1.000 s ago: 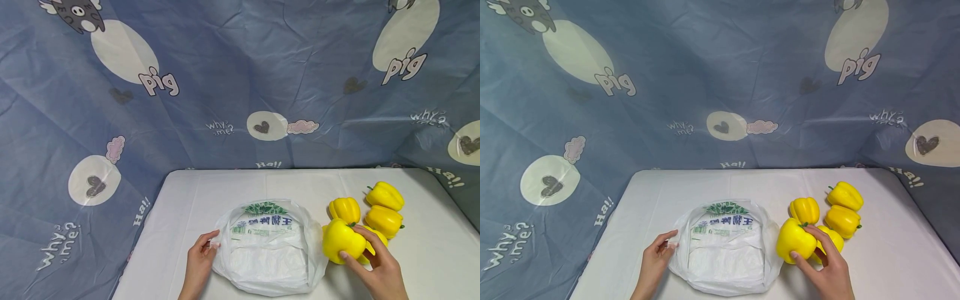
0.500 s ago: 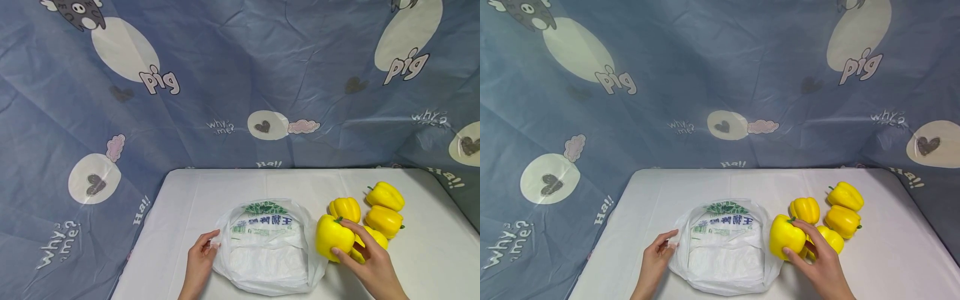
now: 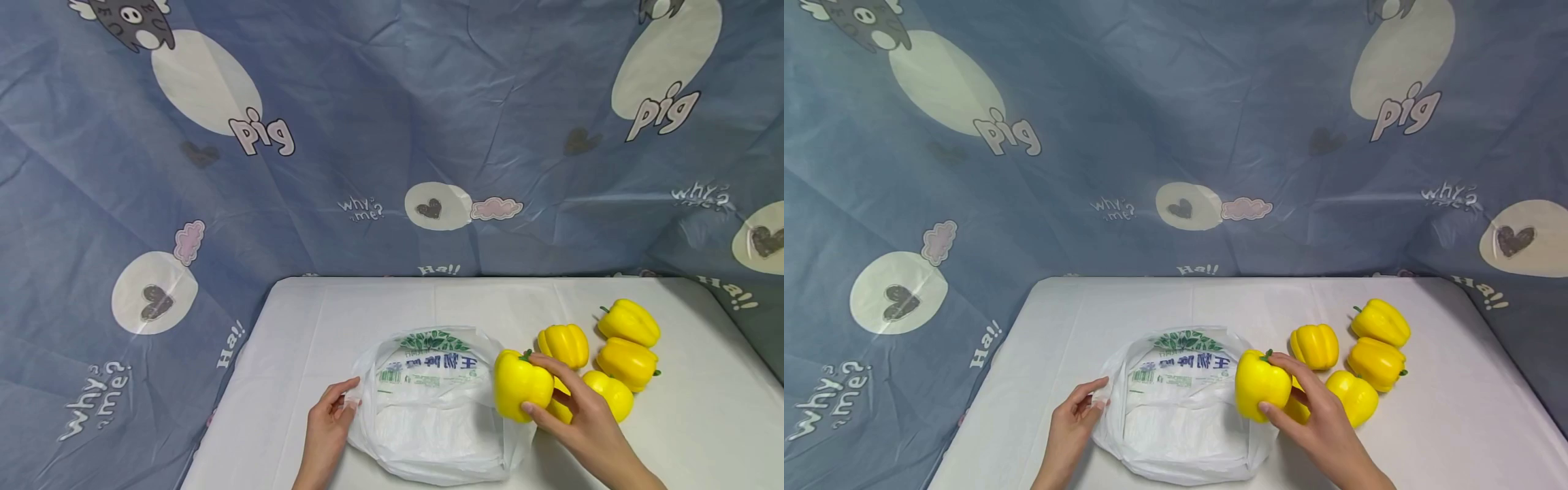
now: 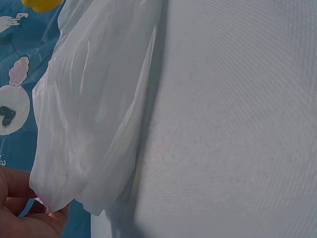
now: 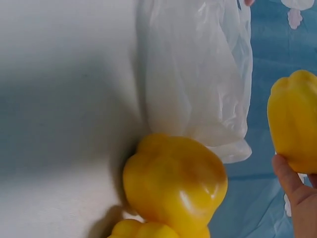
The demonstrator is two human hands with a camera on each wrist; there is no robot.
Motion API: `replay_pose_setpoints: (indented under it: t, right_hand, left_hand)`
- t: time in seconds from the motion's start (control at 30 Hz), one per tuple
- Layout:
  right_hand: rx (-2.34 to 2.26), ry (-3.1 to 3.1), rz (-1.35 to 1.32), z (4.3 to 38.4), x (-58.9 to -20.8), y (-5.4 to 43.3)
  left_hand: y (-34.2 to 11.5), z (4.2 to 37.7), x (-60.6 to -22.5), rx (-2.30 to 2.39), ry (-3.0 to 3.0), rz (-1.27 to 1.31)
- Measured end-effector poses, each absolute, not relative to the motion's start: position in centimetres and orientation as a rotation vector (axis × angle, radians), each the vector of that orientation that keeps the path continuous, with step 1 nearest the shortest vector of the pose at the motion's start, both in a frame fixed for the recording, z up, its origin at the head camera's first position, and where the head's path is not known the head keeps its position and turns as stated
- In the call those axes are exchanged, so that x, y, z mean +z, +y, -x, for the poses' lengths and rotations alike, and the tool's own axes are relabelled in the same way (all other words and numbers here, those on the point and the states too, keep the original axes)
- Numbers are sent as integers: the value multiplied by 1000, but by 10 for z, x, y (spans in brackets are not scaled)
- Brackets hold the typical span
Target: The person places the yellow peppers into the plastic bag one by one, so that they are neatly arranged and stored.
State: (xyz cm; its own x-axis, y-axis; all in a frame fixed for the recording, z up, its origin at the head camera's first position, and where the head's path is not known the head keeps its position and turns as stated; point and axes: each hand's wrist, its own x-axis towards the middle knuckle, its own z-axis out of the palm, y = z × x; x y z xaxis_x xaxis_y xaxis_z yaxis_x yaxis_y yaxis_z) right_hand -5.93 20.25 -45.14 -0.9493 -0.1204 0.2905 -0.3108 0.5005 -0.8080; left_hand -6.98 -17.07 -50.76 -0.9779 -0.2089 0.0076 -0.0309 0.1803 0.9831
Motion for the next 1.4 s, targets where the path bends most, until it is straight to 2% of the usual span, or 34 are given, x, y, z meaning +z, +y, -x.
replay_pose_setpoints:
  t: [1.4]
  right_hand:
    - [1470,-2801,-734,98,-436,166]
  left_hand:
    - [-169,68,-508,-1855,-2326,-174]
